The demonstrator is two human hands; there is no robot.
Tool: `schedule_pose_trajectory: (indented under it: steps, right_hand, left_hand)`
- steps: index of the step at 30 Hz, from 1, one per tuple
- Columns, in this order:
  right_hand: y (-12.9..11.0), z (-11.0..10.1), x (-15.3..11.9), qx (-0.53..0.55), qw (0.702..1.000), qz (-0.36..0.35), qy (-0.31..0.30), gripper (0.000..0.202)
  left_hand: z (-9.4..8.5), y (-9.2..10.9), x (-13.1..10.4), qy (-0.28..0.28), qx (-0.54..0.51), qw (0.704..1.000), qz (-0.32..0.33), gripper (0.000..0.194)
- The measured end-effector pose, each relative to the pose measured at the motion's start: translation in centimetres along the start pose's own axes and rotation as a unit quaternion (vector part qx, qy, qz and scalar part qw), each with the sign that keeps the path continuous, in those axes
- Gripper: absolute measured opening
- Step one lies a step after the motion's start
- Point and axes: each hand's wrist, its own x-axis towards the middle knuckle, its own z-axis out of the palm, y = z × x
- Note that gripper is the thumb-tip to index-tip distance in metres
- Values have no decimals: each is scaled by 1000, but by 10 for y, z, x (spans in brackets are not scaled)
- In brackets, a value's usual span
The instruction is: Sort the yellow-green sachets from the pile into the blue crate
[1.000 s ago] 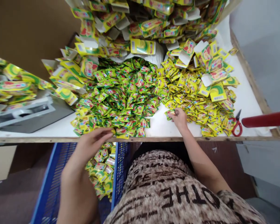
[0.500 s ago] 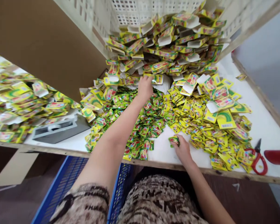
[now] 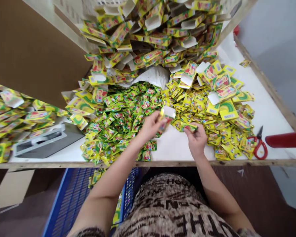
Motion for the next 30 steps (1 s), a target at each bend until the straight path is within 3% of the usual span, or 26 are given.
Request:
schedule_pose_trajectory:
  steps: [1, 3, 5, 8, 12, 17, 19, 22, 24, 27, 30]
  right_hand:
    - [-8, 1, 5, -17, 999, -37, 8, 23]
    - [-19, 3, 10, -71, 991, -102, -39, 16]
    - [-21, 4, 9, -131, 972, -140, -136, 11]
    - [-19, 0, 2, -224, 929, -137, -263, 11]
    - [-26, -6, 1, -307, 876, -103, -358, 16]
    - [-47, -16, 15, -279, 801, -124, -515, 16]
    - [-52, -18, 15, -257, 809, -123, -515, 24]
    - [-51, -16, 9, -240, 850, -122, -454, 20]
    - [-46, -13, 2, -237, 853, -161, -435, 8]
    - [-37, -14, -9, -231, 837, -208, -451, 15]
    - [-33, -25, -15, -176, 868, -179, -428, 19]
  left_hand:
    - [12, 0, -23, -34, -47, 998, -15, 24]
    - [35, -3, -59, -67, -113, 990, -48, 25]
    - [54, -9, -81, -57, -151, 983, -83, 26]
    - [71, -17, -100, -32, -182, 974, -133, 28]
    - [79, -18, -118, -21, -222, 962, -160, 29]
    - [71, -11, -130, -80, -319, 934, -140, 35]
    - [67, -9, -132, -86, -345, 924, -142, 37]
    - [64, -8, -134, -80, -365, 915, -154, 37]
    - [63, -8, -136, -73, -363, 916, -154, 36]
    - [61, -8, -138, -74, -343, 925, -149, 35]
    - [56, -6, -138, -79, -323, 933, -137, 33]
